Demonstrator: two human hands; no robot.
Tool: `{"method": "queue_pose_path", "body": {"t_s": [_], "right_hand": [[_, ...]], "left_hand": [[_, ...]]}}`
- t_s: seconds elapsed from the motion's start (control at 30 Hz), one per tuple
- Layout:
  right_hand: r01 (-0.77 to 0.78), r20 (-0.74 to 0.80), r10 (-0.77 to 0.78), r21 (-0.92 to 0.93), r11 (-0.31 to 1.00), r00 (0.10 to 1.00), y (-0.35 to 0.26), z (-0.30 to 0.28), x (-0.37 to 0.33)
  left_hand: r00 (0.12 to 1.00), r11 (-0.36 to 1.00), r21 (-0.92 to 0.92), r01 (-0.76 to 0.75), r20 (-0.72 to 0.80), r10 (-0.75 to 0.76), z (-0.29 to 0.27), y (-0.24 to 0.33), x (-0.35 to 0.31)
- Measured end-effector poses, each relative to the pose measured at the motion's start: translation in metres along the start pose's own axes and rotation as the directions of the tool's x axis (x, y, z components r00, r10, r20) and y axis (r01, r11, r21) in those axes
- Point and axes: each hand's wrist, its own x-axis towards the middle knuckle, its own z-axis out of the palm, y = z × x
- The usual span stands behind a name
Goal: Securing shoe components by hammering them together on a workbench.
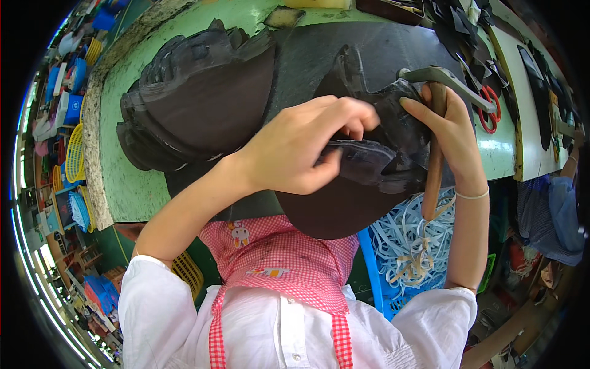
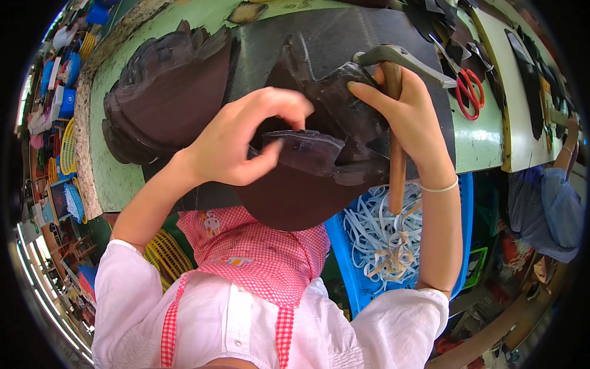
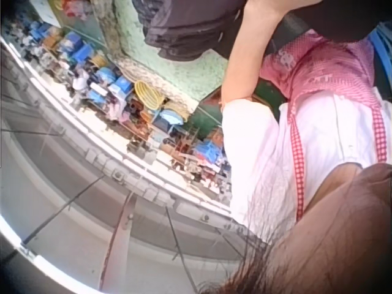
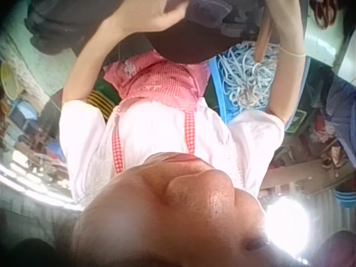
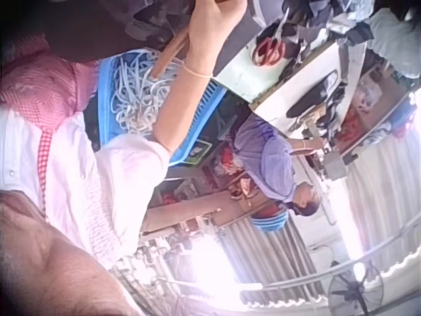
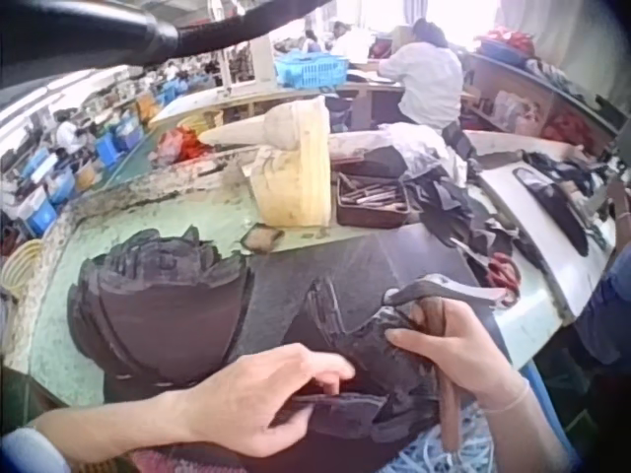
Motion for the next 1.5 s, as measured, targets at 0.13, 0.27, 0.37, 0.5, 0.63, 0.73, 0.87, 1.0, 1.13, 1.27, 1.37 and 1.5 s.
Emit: {"method": "queue_pose_path", "body": {"t_s": [0.13,0.27,0.37,0.5,0.63,0.73,0.87,1.0,1.13,1.27,1.37,1.5], "right_hand": [[0.195,-0.046,-0.215,-0.267,0.944,0.976,-0.001,-0.003,0.010],[0.059,-0.265,-0.332,-0.696,0.716,0.905,0.014,-0.060,0.037],[0.253,-0.149,-0.482,-0.697,0.670,0.864,0.011,-0.072,0.018],[-0.094,-0.033,0.088,-0.265,0.960,0.996,-0.039,-0.024,-0.064],[0.057,0.396,0.071,-0.302,0.952,0.916,-0.037,0.032,-0.090],[0.035,0.425,0.125,-0.350,0.936,0.897,-0.031,0.042,-0.096],[-0.202,0.363,0.267,-0.208,0.957,0.892,-0.028,0.038,-0.093],[0.039,0.378,0.055,-0.238,0.970,0.924,-0.039,0.035,-0.086],[0.123,0.159,-0.081,-0.275,0.953,0.984,-0.030,0.044,-0.081],[0.120,0.253,-0.023,-0.376,0.919,0.967,-0.029,0.048,-0.076],[0.259,0.274,-0.146,-0.436,0.862,0.950,-0.024,0.054,-0.082],[0.290,0.303,-0.203,-0.280,0.915,0.931,-0.022,0.050,-0.063]], "left_hand": [[0.947,0.982,0.164,0.091,0.290,-0.136,0.009,0.005,0.011],[0.851,0.817,-0.313,0.484,0.386,-0.357,0.000,0.017,0.003],[0.833,0.645,-0.534,0.546,0.429,-0.350,0.001,0.008,-0.013],[0.931,0.929,-0.202,0.310,0.262,-0.254,0.007,-0.009,-0.020],[0.995,0.958,0.286,0.028,0.084,-0.055,0.011,-0.027,-0.022],[0.996,0.948,0.318,0.028,0.076,-0.055,0.007,-0.030,-0.020],[0.999,0.943,0.333,-0.018,0.032,0.008,0.006,-0.036,-0.024],[0.960,0.870,0.412,-0.270,0.050,0.274,0.003,-0.041,-0.022],[0.900,0.772,0.497,-0.397,0.043,0.435,0.008,-0.046,-0.022],[0.898,0.741,0.545,-0.393,0.055,0.436,0.013,-0.045,-0.027],[0.981,0.888,0.441,-0.133,-0.069,0.182,0.010,-0.031,-0.030],[1.000,0.923,0.384,-0.018,0.004,0.018,0.006,-0.025,-0.039]]}}
